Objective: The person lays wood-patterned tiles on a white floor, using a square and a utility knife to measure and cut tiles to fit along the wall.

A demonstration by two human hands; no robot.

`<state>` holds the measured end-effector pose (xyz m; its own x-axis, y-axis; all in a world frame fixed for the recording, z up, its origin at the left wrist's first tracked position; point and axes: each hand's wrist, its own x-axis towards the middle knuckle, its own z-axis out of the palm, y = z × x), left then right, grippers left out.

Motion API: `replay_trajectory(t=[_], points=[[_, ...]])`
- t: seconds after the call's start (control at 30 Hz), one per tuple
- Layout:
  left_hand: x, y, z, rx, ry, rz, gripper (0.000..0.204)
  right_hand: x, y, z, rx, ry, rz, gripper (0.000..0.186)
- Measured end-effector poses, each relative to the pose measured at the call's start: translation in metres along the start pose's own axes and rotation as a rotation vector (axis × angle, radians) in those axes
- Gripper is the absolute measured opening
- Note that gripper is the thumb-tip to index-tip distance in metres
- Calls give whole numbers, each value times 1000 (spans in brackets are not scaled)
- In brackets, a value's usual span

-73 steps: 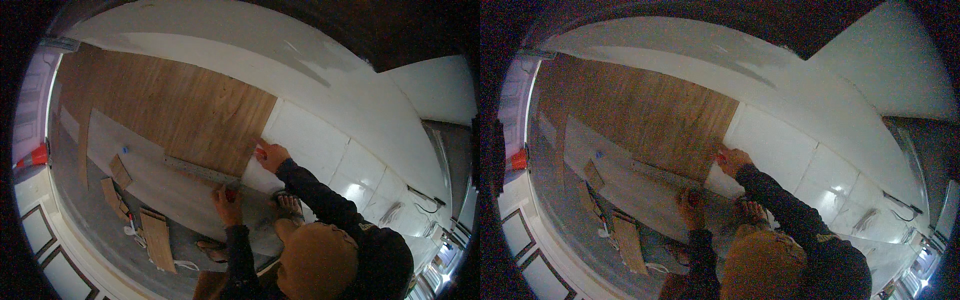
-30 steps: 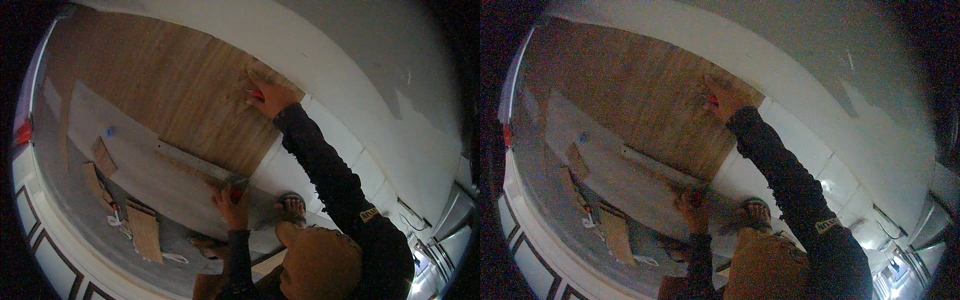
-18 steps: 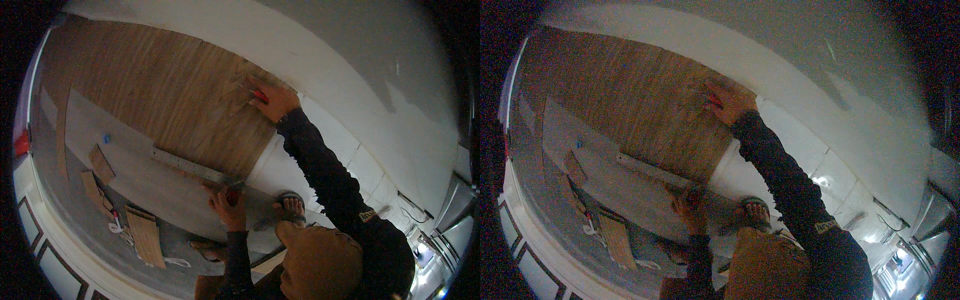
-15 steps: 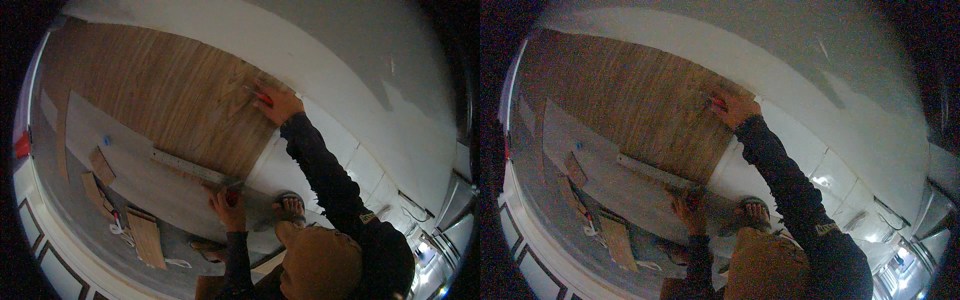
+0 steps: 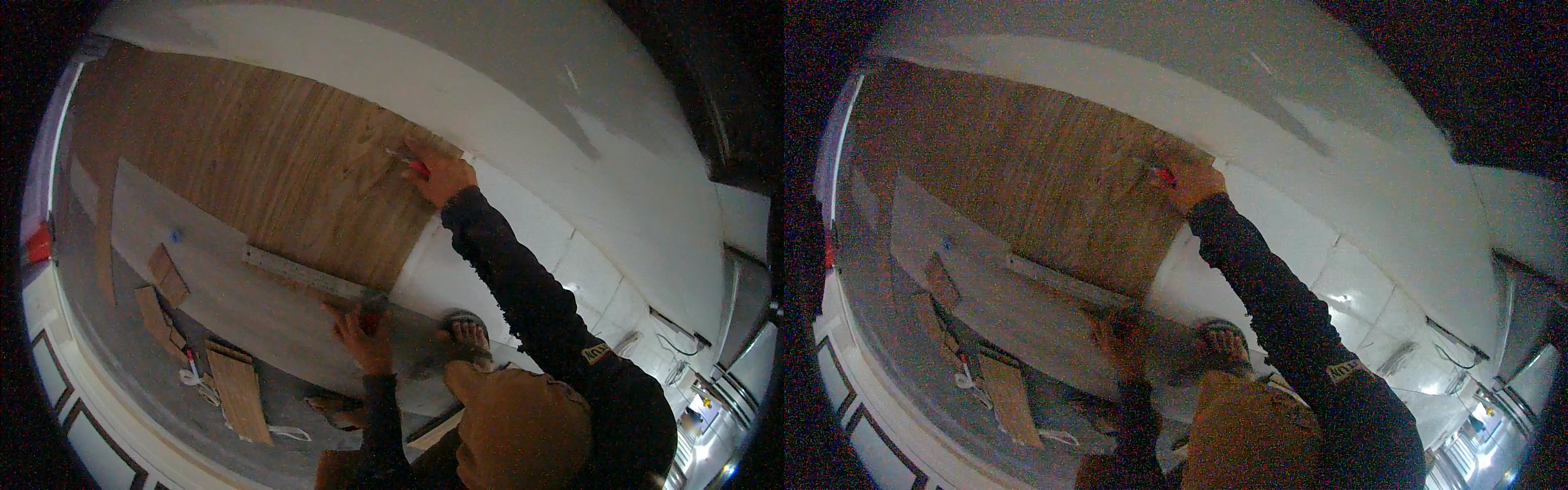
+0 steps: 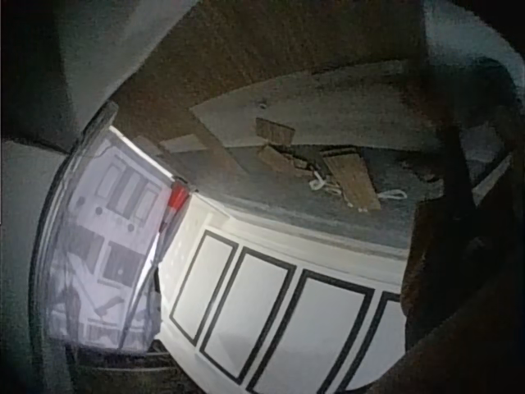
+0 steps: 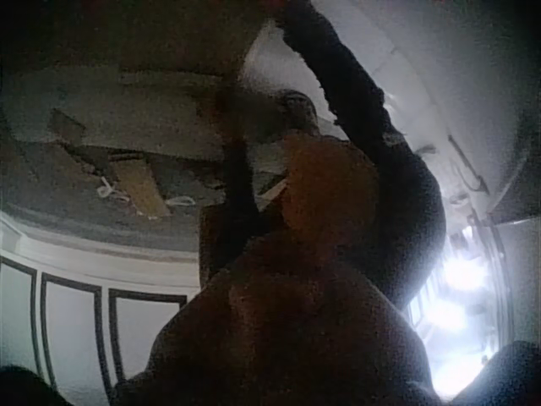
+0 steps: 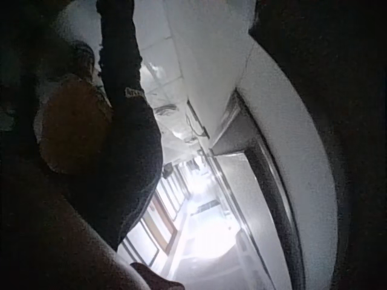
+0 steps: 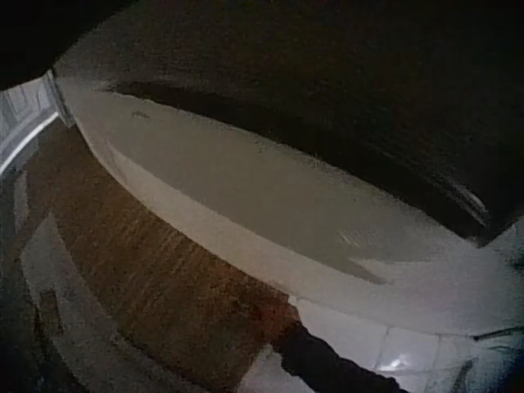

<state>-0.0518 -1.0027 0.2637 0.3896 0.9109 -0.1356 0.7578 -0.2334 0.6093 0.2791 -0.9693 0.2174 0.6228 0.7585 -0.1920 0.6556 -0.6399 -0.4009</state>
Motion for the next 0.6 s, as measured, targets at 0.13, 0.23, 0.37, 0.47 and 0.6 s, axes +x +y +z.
replay_trajectory(t=[0.13, 0.23, 0.37, 0.47, 0.6], points=[[0, -4, 4, 43, -19, 13, 52, -3, 3, -8, 24, -10, -13, 54], [-4, -7, 6, 43, 41, 42, 48, -11, 15, -22, 260, -148, -44, 57], [-22, -60, 30, -74, 157, 114, 46, -20, 11, -40, 121, 26, -223, 42], [-11, -12, 19, -118, 92, -27, 46, -15, 17, -66, -14, -44, -117, 42], [-1, 10, 14, 125, 156, -37, 45, -1, 19, -70, -178, -41, -235, 44]])
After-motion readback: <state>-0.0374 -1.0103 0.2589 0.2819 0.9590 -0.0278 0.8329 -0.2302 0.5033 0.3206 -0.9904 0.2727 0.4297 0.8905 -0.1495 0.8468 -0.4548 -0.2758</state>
